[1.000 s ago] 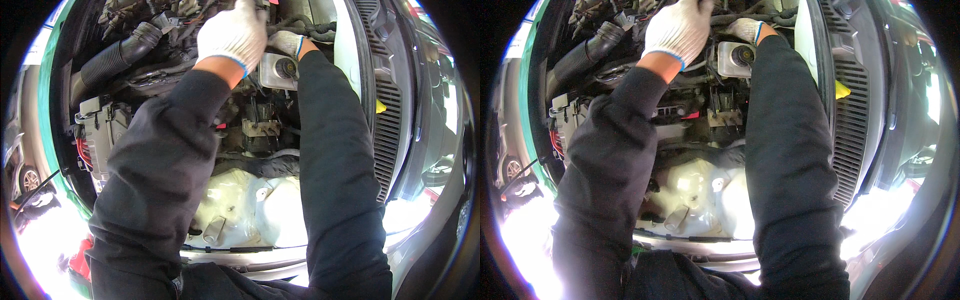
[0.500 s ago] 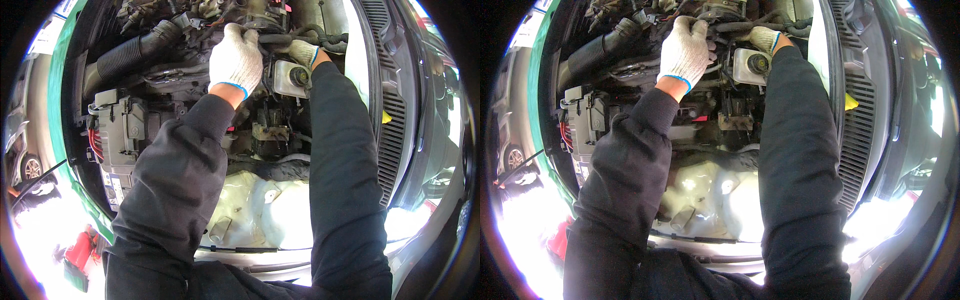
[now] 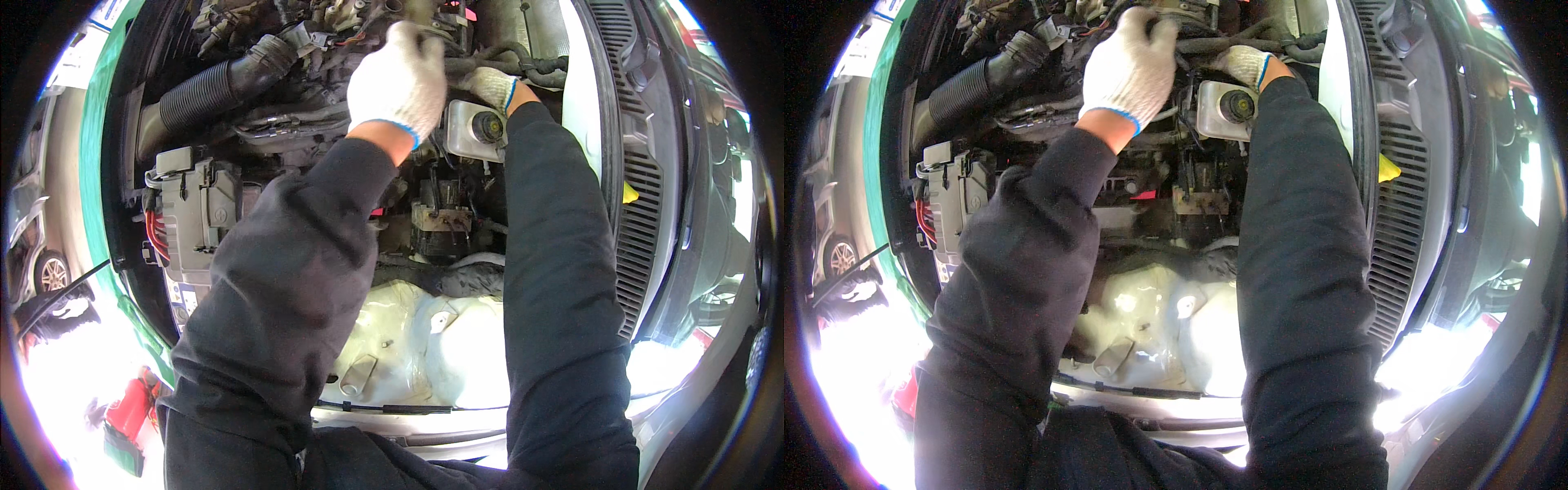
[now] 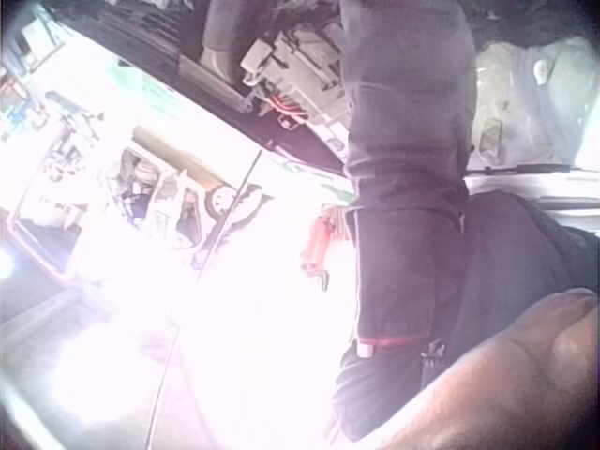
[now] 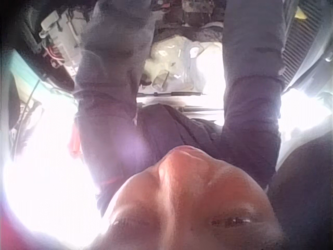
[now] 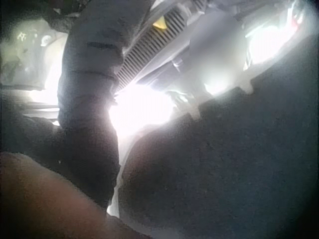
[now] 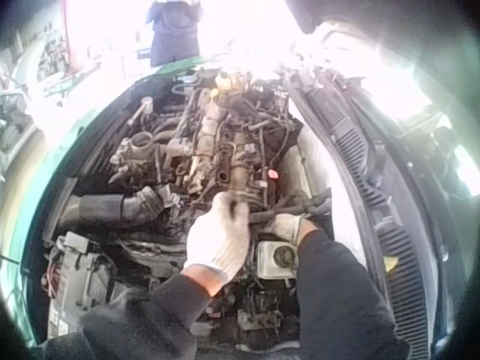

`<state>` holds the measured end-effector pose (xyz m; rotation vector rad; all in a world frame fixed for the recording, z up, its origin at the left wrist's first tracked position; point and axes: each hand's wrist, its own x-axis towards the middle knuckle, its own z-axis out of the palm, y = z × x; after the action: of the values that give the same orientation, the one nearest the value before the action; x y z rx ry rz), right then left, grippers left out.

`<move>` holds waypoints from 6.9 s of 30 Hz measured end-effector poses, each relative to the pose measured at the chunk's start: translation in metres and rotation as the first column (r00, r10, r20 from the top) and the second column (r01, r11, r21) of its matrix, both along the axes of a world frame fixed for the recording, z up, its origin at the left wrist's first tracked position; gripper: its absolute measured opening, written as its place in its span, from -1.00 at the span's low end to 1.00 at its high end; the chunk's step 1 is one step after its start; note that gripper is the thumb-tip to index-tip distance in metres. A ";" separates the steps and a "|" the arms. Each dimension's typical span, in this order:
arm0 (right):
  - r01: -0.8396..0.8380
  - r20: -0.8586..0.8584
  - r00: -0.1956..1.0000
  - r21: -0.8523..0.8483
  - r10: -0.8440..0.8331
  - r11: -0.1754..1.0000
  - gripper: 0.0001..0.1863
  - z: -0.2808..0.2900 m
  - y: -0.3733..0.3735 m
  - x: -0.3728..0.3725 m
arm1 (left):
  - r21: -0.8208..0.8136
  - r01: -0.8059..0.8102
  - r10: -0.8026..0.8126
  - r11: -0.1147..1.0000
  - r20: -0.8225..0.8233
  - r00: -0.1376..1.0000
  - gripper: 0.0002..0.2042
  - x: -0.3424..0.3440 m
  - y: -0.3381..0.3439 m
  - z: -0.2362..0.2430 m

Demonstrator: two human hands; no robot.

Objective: The person selects a socket wrench from a tool cart, walks to a car with an open hood, and uses the wrench to loosen and remove a bolt from the engine bay. They then reach in with both hands to adjust or remove a component near the bolt location.

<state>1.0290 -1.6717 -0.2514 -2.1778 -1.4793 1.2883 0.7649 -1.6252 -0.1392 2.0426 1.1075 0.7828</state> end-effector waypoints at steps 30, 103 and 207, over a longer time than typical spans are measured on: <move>0.142 -0.105 0.983 -0.056 -0.147 0.988 -0.61 -0.049 0.003 0.029 | 0.152 0.022 -0.021 0.988 -0.008 1.000 -0.72 0.022 -0.001 0.006; 0.249 -0.242 0.941 0.026 -0.236 0.968 -0.68 -0.018 -0.008 0.005 | -0.363 -0.011 0.114 0.932 0.265 0.958 -0.69 -0.020 0.004 -0.050; 0.018 -0.028 0.999 0.038 -0.017 0.999 -0.56 0.016 0.003 -0.033 | -0.090 0.137 -0.136 0.986 0.021 0.991 -0.73 -0.020 0.016 -0.010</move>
<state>0.9958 -1.6687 -0.2357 -2.1357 -1.4586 1.2687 0.7452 -1.6094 -0.1495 2.0087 0.9661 0.6658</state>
